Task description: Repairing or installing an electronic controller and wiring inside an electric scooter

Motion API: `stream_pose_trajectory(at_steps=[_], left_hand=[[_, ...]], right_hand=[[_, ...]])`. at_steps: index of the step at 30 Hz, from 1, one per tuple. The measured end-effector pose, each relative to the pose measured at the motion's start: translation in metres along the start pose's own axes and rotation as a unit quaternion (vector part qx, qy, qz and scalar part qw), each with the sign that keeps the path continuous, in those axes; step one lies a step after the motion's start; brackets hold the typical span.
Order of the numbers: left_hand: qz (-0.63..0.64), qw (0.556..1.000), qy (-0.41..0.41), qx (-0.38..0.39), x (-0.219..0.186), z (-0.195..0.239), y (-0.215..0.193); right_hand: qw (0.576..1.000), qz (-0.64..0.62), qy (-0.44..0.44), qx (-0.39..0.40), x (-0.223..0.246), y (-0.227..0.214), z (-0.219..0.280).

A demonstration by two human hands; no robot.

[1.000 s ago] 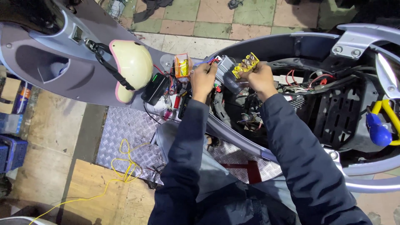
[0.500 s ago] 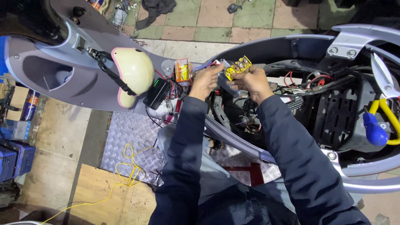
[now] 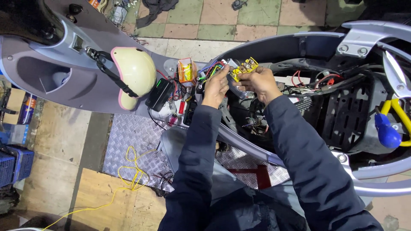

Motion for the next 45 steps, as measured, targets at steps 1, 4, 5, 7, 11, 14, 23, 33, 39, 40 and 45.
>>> stream_pose_trajectory(at_steps=[1,4,5,7,11,14,23,33,39,40,45], left_hand=[[0.013,1.0,-0.01,0.007,0.002,-0.001,-0.001],[0.034,0.999,-0.018,0.013,0.009,-0.011,-0.006],[0.034,0.999,-0.018,0.013,0.009,-0.011,-0.007],[0.053,0.998,-0.023,0.018,0.009,-0.011,-0.006],[0.079,0.997,-0.025,0.002,-0.004,0.007,0.008],[0.077,0.996,-0.033,0.008,-0.01,0.016,0.016],[0.025,1.0,0.006,-0.003,-0.004,0.005,0.006],[-0.097,0.995,0.008,-0.006,0.0,0.015,0.003],[-0.145,0.989,-0.023,0.008,-0.003,0.018,0.005],[-0.155,0.988,-0.021,0.011,0.002,0.018,0.003],[-0.147,0.988,-0.044,0.036,0.004,0.008,0.0]], right_hand=[[1.0,0.009,-0.005,-0.003,-0.004,-0.001,-0.004],[1.0,0.005,-0.017,-0.01,-0.006,0.0,-0.006],[1.0,0.005,-0.017,-0.009,-0.001,0.004,0.0],[1.0,-0.009,0.01,-0.012,0.01,0.009,0.012],[1.0,0.004,-0.026,-0.006,-0.002,0.004,-0.001],[0.999,0.013,-0.034,-0.007,-0.004,0.005,-0.001],[1.0,-0.009,0.016,-0.002,0.0,0.007,0.004],[0.998,-0.001,-0.014,-0.053,-0.02,-0.002,-0.016],[0.994,0.052,-0.062,-0.068,-0.021,-0.018,-0.035],[0.992,0.072,-0.077,-0.064,-0.029,-0.025,-0.042],[0.995,0.078,-0.041,-0.055,0.003,-0.006,-0.005]])
Point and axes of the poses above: each hand's wrist, its own z-axis away from the middle knuckle, its own y-axis out of the palm, x = y × z, the point moved 3 cm from there along -z, towards the middle knuckle, and after that the axes turned 4 degrees about z, right-handed, at the moved point
